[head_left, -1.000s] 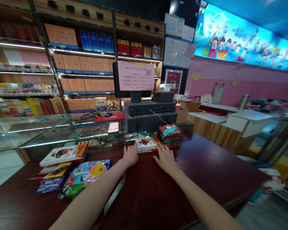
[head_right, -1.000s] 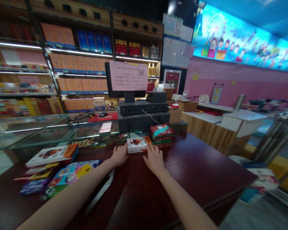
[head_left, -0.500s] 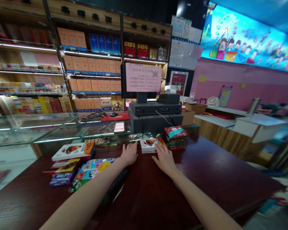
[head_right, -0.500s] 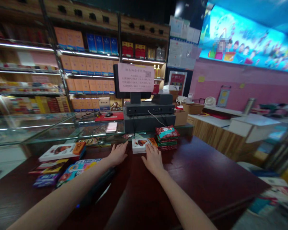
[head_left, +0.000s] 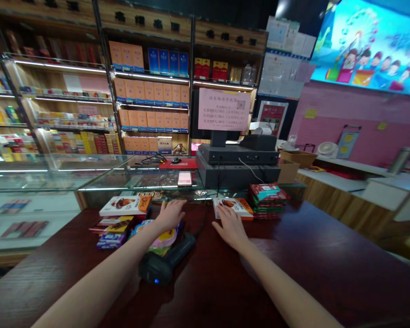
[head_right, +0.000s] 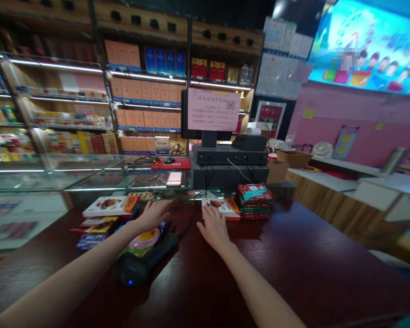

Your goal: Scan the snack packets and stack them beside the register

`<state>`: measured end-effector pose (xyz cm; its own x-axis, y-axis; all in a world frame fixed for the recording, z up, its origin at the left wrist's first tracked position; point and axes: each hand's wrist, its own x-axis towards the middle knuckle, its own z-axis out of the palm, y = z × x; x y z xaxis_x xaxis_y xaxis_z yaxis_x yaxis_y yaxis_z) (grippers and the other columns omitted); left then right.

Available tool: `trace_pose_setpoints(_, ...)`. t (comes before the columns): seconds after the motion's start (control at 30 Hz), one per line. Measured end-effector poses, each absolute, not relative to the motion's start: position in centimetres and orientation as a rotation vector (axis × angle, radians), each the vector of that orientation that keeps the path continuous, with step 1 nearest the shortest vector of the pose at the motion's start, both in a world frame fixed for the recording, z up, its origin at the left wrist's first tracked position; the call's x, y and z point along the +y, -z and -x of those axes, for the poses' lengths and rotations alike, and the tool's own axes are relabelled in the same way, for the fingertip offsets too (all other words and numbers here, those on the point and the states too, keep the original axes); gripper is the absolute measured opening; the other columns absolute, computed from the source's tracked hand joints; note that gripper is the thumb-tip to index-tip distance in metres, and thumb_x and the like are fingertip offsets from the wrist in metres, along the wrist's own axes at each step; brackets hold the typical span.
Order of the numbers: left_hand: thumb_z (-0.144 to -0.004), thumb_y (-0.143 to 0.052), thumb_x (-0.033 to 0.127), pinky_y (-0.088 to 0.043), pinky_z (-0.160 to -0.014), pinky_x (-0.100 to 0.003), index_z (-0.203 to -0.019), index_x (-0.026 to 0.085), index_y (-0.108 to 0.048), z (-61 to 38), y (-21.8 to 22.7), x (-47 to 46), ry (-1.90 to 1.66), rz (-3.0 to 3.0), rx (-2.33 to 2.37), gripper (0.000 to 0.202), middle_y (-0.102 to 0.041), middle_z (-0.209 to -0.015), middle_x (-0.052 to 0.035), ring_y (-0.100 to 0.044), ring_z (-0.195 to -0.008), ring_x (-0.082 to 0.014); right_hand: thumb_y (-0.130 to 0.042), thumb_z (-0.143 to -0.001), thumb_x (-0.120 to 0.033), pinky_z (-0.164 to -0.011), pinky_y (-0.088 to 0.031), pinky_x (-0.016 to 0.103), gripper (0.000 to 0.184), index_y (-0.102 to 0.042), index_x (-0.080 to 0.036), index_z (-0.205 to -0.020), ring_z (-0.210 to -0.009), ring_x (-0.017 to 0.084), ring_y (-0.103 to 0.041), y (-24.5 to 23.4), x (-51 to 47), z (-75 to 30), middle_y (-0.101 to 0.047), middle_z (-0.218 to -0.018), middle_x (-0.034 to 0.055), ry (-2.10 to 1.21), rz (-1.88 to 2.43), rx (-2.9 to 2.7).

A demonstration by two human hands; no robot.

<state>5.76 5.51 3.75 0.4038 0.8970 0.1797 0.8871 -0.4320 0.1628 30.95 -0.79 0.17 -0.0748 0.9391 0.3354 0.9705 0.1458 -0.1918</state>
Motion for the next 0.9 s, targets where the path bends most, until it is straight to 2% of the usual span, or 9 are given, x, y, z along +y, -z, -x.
trace_pose_setpoints(0.13, -0.091, -0.049, 0.023, -0.026, -0.118, -0.060, -0.143, 0.027, -0.049, -2.8, -3.9, 5.5, -0.457, -2.580, 1.717, 0.053, -0.056, -0.147, -0.0085, -0.048, -0.139, -0.0292, -0.052, -0.095, -0.036, -0.113, -0.032, 0.052, 0.057, -0.045, -0.020, -0.150, -0.143, 0.033, -0.037, -0.6, -0.3, -29.0, -0.047, -0.156, 0.0110, 0.073, 1.798, -2.096)
trace_pose_setpoints(0.33, -0.092, -0.049, 0.025, -0.018, -0.120, -0.064, -0.143, 0.029, -0.049, 0.9, -4.3, 5.0, -0.554, -2.543, 1.823, 0.051, -0.053, -0.150, -0.0074, -0.041, -0.144, -0.0292, -0.052, -0.096, -0.036, -0.114, -0.032, 0.051, 0.057, -0.045, -0.017, -0.150, -0.143, 0.031, -0.038, -1.3, 0.3, -26.2, -0.048, -0.155, 0.0114, 0.026, 1.722, -2.143)
trace_pose_setpoints(0.6, -0.093, -0.049, 0.029, -0.022, -0.118, -0.063, -0.141, 0.028, -0.051, 5.7, -3.4, 4.8, -0.666, -2.482, 1.972, 0.048, -0.053, -0.150, -0.0081, -0.044, -0.141, -0.0289, -0.051, -0.096, -0.037, -0.112, -0.034, 0.049, 0.056, -0.047, -0.018, -0.148, -0.142, 0.030, -0.039, -2.1, 1.3, -22.2, -0.049, -0.154, 0.0108, -0.047, 1.624, -2.216)
trace_pose_setpoints(0.73, -0.094, -0.049, 0.033, -0.019, -0.120, -0.062, -0.140, 0.025, -0.054, 8.0, -2.8, 4.7, -0.718, -2.423, 2.065, 0.047, -0.056, -0.146, -0.0104, -0.045, -0.139, -0.0311, -0.051, -0.096, -0.038, -0.112, -0.033, 0.049, 0.056, -0.046, -0.019, -0.149, -0.143, 0.029, -0.039, -2.5, 2.0, -20.2, -0.048, -0.155, 0.0106, -0.081, 1.577, -2.244)
trace_pose_setpoints(0.9, -0.095, -0.046, 0.037, -0.025, -0.117, -0.063, -0.139, 0.028, -0.054, 10.3, -2.3, 4.8, -0.772, -2.331, 2.171, 0.046, -0.054, -0.148, -0.0099, -0.041, -0.142, -0.0321, -0.051, -0.095, -0.038, -0.112, -0.034, 0.049, 0.056, -0.048, -0.017, -0.147, -0.142, 0.029, -0.040, -2.9, 2.6, -17.9, -0.051, -0.153, 0.0125, -0.149, 1.531, -2.266)
